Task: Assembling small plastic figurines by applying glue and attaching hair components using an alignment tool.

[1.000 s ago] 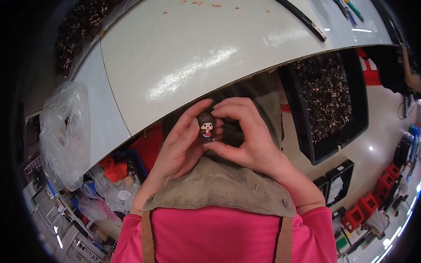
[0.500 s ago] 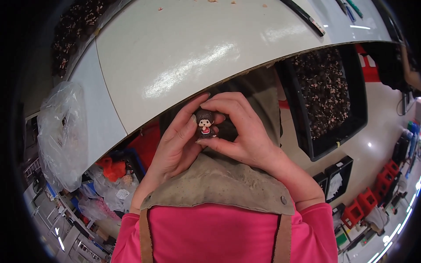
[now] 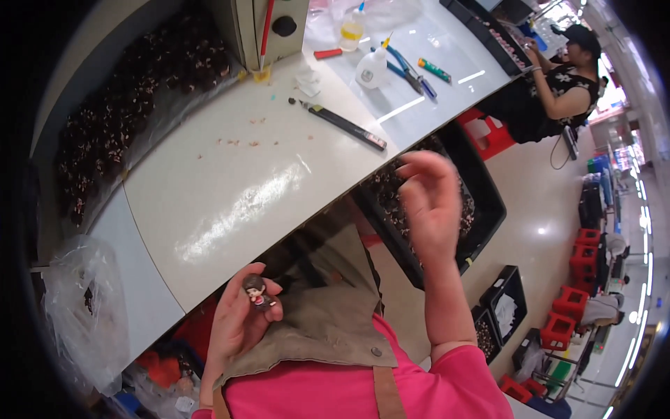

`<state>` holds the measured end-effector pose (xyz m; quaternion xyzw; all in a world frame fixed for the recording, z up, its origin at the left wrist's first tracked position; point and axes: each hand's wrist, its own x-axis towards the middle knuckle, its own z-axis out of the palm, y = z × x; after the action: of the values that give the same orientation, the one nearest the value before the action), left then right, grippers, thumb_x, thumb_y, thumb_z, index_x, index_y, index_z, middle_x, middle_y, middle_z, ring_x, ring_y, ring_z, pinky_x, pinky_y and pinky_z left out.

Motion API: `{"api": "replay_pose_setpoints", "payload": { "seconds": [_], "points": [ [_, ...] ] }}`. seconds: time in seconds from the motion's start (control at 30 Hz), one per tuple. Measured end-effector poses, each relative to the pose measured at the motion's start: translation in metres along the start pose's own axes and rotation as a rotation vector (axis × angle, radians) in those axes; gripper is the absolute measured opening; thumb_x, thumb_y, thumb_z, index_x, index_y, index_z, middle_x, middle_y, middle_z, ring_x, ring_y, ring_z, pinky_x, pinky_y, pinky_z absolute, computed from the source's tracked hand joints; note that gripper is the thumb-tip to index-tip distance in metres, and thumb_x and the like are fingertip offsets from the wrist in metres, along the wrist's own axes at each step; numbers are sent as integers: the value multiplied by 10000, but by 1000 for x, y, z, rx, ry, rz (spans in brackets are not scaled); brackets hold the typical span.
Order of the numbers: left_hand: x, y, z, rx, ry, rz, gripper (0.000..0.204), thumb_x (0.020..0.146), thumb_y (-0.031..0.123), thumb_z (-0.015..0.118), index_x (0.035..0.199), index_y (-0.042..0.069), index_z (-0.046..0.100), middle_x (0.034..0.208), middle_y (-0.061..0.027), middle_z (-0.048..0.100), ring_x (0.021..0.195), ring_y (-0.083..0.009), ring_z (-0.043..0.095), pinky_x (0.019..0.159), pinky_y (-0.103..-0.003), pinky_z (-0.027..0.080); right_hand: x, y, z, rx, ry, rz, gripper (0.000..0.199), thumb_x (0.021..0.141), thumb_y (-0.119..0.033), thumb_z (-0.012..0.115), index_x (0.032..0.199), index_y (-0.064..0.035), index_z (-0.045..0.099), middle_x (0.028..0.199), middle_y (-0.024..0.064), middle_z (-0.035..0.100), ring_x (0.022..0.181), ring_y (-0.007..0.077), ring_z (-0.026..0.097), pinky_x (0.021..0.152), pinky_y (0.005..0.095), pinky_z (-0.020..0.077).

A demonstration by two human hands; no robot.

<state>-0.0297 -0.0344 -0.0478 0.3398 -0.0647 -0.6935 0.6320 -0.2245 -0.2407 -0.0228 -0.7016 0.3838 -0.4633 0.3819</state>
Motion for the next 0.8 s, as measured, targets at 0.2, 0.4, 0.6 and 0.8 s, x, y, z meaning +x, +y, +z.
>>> {"api": "replay_pose_setpoints", "payload": {
  "seconds": [0.2,0.4,0.6,0.8],
  "points": [
    [4,17,4,-20,97,224,495,921,264,501,1325,44,317,1034,-105,516,860,-176,566,755,-283,501,76,22,-13,-145,119,-28,331,881,-208,567,1131,-4,492,1090,73,527,991,124,500,853,251,401],
    [-5,30,3,-4,147,356,485,934,256,475,1338,47,303,1055,-97,513,885,-164,564,793,-281,505,142,67,19,-186,-63,35,455,828,-248,649,1167,4,477,1046,73,540,956,125,505,857,252,401],
    [-3,44,-2,-16,126,390,394,968,171,380,1336,50,311,1145,-110,500,1028,-189,546,889,-303,454,165,88,32,-411,-186,-41,333,829,-318,643,1017,-47,603,858,17,584,774,98,519,712,223,416],
    [1,43,-11,-13,171,340,414,967,212,389,1344,65,305,1133,-95,495,1020,-185,542,882,-293,453,123,50,33,-129,-237,-40,304,915,-227,526,1110,6,528,984,60,601,900,100,538,776,237,416]
  ]
}}
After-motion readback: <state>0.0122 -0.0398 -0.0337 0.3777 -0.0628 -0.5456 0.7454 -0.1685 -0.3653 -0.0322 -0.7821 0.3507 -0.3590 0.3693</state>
